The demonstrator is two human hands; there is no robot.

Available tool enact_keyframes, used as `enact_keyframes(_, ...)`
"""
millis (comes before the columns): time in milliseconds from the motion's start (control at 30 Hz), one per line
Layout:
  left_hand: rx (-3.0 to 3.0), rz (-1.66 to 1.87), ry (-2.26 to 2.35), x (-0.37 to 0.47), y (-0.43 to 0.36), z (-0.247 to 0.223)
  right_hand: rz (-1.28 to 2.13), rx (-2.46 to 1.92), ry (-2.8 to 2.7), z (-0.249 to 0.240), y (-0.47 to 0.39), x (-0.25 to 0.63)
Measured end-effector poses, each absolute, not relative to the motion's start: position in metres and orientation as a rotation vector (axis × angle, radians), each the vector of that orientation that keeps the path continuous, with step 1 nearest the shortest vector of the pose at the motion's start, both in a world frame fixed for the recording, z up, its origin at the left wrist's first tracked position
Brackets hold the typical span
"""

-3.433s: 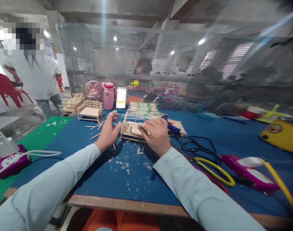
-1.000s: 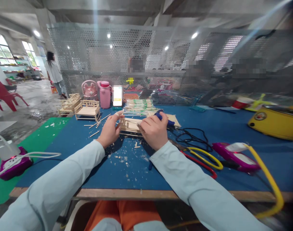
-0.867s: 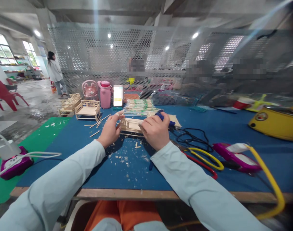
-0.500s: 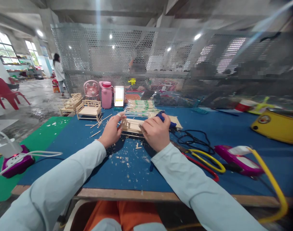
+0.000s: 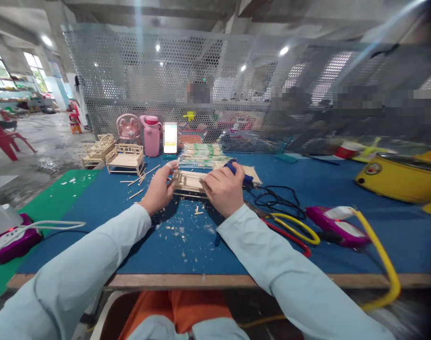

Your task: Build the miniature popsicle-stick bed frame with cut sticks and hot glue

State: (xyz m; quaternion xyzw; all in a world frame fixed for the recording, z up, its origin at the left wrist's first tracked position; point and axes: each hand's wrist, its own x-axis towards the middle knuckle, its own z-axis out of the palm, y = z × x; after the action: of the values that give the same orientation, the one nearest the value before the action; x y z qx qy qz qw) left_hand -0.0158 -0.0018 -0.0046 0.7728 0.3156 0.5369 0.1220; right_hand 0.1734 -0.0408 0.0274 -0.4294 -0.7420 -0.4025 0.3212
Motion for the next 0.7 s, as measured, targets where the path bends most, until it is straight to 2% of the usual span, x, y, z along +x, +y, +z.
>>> enact_keyframes(700,2.238,1.552,0.922,-0.0157,-0.0029,-0.0046,-1.085,-1.098,-1.939,0.0257,-0.0384,0.1730)
